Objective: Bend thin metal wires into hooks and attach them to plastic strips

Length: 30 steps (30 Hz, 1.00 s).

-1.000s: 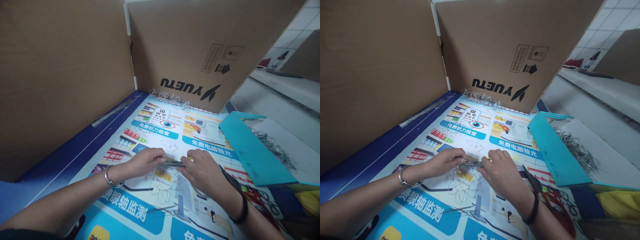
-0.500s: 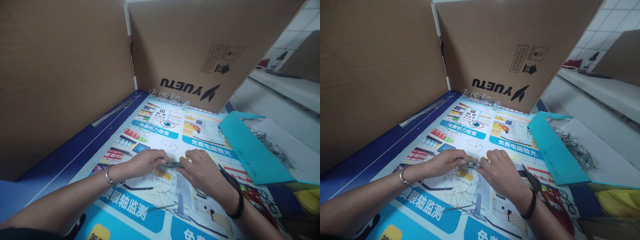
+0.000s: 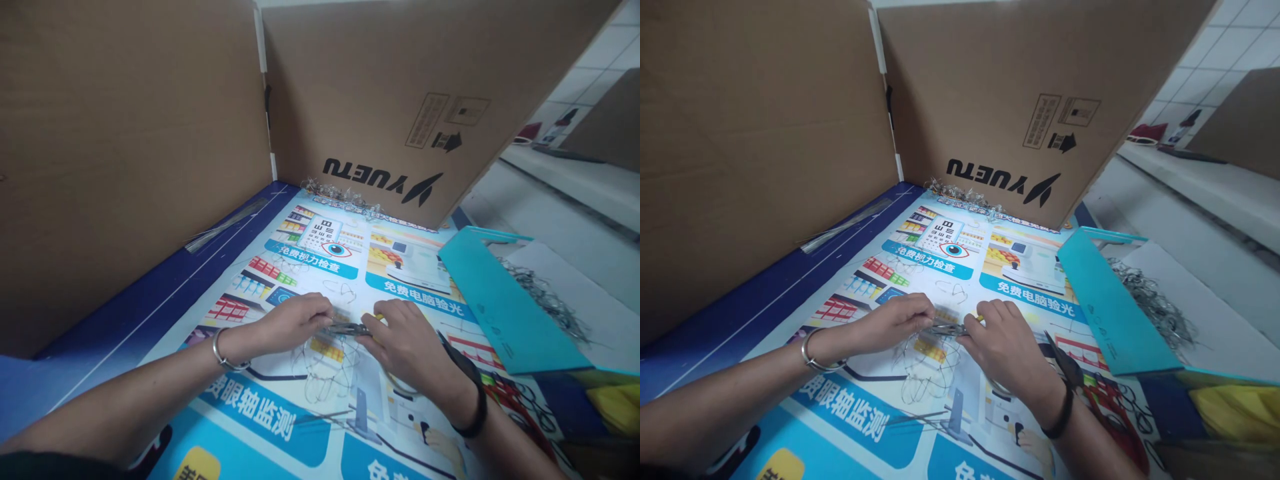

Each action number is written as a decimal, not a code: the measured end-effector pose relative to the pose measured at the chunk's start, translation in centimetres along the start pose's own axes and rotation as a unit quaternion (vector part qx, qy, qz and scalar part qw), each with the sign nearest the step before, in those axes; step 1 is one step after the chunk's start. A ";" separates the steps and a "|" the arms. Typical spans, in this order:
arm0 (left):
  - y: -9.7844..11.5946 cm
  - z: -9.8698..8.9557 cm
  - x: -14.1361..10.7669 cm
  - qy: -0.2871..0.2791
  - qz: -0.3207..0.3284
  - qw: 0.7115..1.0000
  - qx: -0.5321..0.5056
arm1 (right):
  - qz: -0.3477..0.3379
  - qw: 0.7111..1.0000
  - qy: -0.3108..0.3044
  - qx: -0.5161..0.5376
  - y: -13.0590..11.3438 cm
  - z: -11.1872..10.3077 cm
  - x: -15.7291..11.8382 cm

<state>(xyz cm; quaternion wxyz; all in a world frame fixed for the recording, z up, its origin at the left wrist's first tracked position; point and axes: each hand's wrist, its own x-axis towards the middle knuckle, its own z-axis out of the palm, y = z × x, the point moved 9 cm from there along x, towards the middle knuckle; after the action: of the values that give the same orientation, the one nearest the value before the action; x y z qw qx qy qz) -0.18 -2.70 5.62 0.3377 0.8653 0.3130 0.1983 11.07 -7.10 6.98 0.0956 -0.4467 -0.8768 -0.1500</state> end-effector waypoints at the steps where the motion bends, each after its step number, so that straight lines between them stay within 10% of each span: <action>1: 0.2 0.0 0.0 0.000 0.009 1.000 0.003 | 0.001 1.000 -0.003 0.001 0.0 0.1 0.0; 30: 0.1 -0.5 0.1 0.019 0.031 0.998 -0.042 | 0.032 0.999 0.016 -0.005 0.2 -0.4 0.0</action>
<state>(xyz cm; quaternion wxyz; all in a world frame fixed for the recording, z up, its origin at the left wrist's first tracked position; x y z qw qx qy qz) -0.35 -2.49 6.05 0.3615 0.8555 0.2842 0.2380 11.26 -7.16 7.36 0.1117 -0.4724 -0.8598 -0.1585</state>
